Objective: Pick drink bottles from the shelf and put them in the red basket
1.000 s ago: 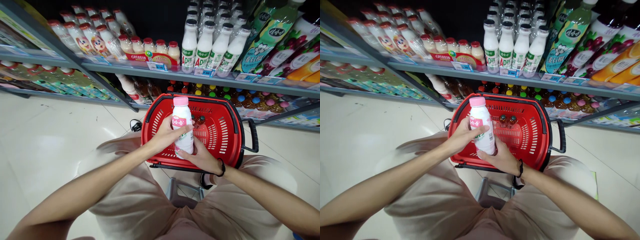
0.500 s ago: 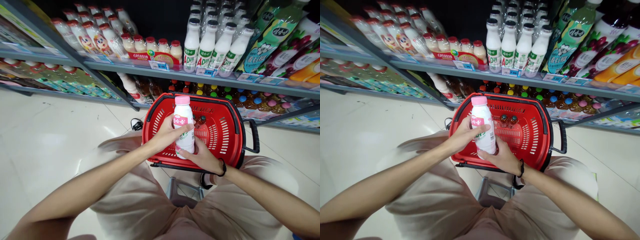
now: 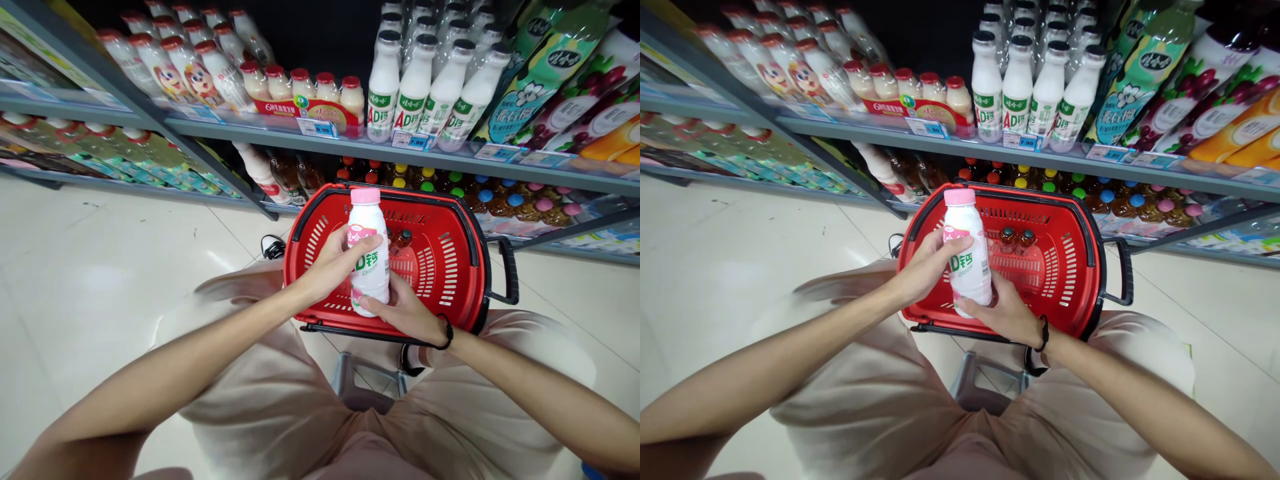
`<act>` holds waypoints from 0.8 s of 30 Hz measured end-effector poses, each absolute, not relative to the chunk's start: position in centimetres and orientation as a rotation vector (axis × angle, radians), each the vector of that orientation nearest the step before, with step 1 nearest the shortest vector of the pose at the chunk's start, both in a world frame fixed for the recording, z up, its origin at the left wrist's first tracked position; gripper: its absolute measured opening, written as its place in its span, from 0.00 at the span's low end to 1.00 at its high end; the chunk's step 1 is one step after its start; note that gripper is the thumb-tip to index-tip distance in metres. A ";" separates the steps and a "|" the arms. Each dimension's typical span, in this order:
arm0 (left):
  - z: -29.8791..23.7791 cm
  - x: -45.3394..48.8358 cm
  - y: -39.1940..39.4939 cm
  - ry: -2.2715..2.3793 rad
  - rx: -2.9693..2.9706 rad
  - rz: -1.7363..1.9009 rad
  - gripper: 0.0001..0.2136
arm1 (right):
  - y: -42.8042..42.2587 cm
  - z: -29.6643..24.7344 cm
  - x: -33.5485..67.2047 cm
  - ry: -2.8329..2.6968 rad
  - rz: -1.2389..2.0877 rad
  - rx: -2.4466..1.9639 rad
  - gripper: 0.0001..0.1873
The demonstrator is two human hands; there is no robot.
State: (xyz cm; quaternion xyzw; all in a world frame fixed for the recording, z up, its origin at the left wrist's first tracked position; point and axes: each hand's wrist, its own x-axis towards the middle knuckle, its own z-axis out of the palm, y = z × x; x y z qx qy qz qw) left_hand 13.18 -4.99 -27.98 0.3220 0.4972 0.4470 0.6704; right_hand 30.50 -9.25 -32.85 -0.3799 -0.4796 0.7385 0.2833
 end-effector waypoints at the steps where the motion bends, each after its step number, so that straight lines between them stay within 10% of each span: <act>1: -28.0 13.2 -5.0 1.115 0.723 1.010 0.19 | -9.3 -32.9 30.5 -1.288 1.974 -1.017 0.24; 24: -28.3 13.3 -5.1 1.186 0.773 1.000 0.22 | -8.9 -32.6 30.5 -1.308 1.974 -1.035 0.25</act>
